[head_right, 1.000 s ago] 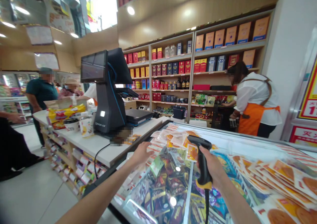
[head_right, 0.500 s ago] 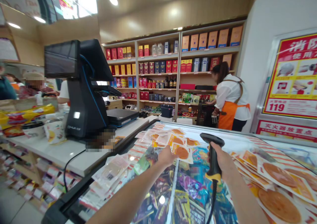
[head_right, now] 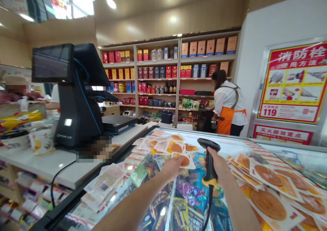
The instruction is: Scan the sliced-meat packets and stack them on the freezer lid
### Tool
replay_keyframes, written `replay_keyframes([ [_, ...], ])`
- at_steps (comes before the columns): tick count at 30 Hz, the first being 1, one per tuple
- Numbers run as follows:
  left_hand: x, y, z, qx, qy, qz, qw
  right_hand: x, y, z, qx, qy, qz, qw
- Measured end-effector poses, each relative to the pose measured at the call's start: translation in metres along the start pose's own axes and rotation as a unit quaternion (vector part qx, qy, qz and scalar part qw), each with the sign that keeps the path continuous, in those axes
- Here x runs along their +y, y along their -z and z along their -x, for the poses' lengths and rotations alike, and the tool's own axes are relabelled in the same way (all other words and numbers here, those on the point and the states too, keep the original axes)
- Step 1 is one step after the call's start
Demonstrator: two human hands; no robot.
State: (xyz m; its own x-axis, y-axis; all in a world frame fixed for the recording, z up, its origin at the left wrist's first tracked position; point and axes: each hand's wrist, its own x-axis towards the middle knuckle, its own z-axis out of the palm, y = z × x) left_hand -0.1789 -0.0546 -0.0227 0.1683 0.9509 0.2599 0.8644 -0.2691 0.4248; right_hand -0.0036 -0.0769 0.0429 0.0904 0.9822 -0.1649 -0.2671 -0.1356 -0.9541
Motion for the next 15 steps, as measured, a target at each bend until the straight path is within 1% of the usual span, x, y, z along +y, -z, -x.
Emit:
replay_keyframes([
  [3,-0.002,-0.005,-0.003,-0.002,0.014,0.003,1.000,0.000,0.002,-0.001,0.000,0.002,-0.007,1.000],
  [6,-0.012,0.001,-0.001,0.019,0.027,0.022,0.999,-0.001,0.002,0.000,0.004,0.001,-0.011,1.000],
  [8,-0.022,0.012,0.003,0.055,0.040,0.042,0.997,-0.002,0.000,0.001,0.003,0.002,-0.013,1.000],
  [10,-0.037,0.028,0.008,0.106,0.063,0.066,0.990,-0.002,-0.003,0.003,-0.009,0.002,-0.018,1.000],
  [12,-0.053,0.045,0.014,0.160,0.093,0.095,0.978,0.001,-0.011,0.006,-0.027,-0.002,-0.020,0.999],
  [15,-0.081,0.067,0.024,0.231,0.138,0.146,0.952,0.011,-0.031,0.015,-0.070,-0.012,-0.008,0.997],
])
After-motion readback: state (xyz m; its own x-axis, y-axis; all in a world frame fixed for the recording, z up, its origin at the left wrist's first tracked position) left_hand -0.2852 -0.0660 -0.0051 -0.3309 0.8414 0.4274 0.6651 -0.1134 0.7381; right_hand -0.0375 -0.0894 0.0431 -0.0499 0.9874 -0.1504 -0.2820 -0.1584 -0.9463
